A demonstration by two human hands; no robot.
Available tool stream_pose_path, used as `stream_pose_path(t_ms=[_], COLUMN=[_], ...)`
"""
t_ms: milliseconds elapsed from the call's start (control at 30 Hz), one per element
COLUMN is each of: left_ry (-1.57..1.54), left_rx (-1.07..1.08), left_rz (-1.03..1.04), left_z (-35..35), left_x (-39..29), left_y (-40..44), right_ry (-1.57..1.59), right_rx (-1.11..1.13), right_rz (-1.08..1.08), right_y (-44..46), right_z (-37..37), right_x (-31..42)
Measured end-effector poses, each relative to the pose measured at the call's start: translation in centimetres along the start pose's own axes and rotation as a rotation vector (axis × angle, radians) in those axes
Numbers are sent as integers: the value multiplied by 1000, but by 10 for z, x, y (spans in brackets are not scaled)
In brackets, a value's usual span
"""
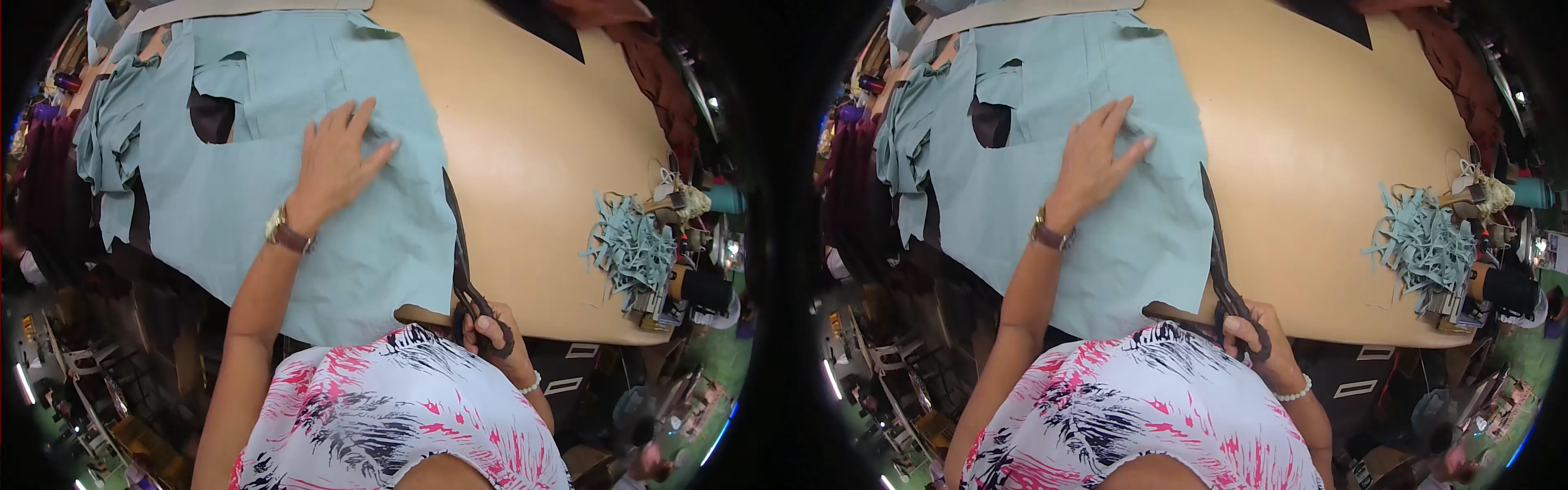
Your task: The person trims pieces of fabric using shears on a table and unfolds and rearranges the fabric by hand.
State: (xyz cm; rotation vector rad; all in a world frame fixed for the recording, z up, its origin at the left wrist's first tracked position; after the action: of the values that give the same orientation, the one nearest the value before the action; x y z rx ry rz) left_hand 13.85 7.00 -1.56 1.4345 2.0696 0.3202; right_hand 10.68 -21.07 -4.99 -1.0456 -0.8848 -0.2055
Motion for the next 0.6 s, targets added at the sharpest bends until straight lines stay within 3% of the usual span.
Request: stream_pose_path(t_ms=[133,333,433,600], left_ry=[-40,-198,-187,-5], left_rx=[-144,-105,-202,-18], left_rz=[-52,-230,-162,-193], left_z=[-17,-11,-19,-19], left_x=[-6,17,17,25], left_y=[-23,-7,-6,-27], right_ry=[0,-9,-16,-92], right_rx=[-7,-10,-6,-6], right_rz=[19,9,4,14], right_y=[0,0,-1,-1], right_z=[-2,1,2,1], right_x=[-4,0,0,2])
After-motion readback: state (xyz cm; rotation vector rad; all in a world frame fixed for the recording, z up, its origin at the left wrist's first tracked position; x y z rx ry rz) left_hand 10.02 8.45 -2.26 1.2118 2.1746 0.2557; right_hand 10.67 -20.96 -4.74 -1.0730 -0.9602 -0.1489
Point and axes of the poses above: each hand's wrist, its own y-axis towards the middle knuckle, its own z-axis out of the palm, x = y × z, the point moved 7 cm from there along y, towards the middle knuckle, and after that the axes turned 12 degrees about -x, right-handed, at the moved point
